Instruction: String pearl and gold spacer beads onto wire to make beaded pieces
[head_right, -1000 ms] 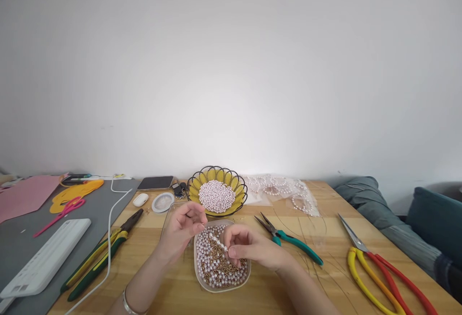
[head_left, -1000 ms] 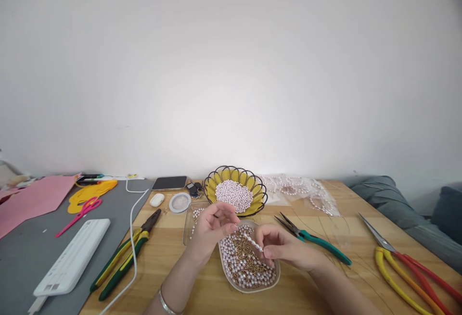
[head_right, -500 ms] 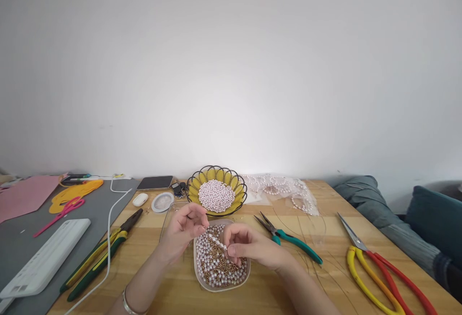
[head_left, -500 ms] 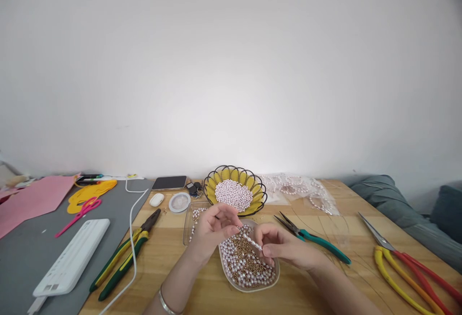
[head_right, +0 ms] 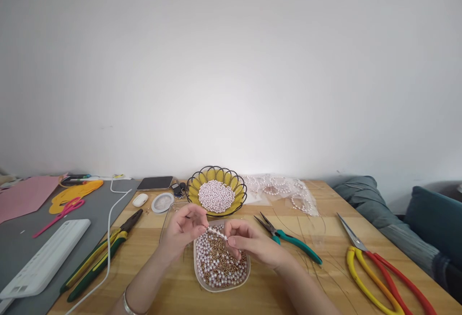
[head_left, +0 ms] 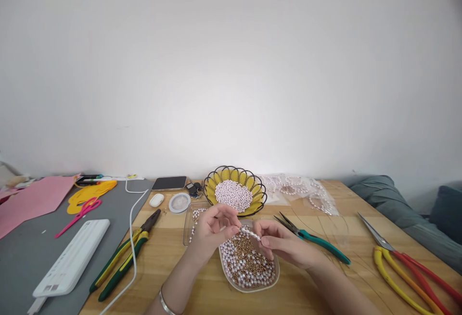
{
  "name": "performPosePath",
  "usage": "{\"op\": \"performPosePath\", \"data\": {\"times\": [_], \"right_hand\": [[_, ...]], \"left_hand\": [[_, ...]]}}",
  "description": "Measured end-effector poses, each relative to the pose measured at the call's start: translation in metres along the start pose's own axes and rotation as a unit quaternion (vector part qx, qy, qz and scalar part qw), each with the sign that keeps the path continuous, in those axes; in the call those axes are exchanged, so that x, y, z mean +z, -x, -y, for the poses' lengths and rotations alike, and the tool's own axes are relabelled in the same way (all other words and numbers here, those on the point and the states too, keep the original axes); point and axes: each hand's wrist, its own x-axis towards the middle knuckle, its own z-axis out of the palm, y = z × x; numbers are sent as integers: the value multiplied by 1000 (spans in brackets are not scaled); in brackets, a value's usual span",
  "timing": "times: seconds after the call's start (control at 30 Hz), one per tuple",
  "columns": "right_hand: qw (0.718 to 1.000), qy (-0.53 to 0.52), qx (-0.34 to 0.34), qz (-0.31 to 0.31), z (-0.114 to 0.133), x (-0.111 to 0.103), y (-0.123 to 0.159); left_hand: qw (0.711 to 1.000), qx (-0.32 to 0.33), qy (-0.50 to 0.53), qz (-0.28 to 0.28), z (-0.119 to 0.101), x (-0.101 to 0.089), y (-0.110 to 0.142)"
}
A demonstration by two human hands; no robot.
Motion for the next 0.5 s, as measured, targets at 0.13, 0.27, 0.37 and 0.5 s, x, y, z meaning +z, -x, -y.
{"op": "performPosePath", "data": {"times": [0.13,0.27,0.37,0.5], "right_hand": [[1000,-2,-3,-5,1,0,-1],[1000,12,-14,-24,-1,0,-2],[999,38,-8,-37,-2,-1,-3],[998,51,4,-47,-3,-1,-3]], "left_hand": [[1000,-1,-16,7,-3,1,0],[999,-3,-43,-7,-3,4,-1],[998,-10,-60,-26,-1,4,-2],[997,-18,-67,-39,-2,7,-3]]}}
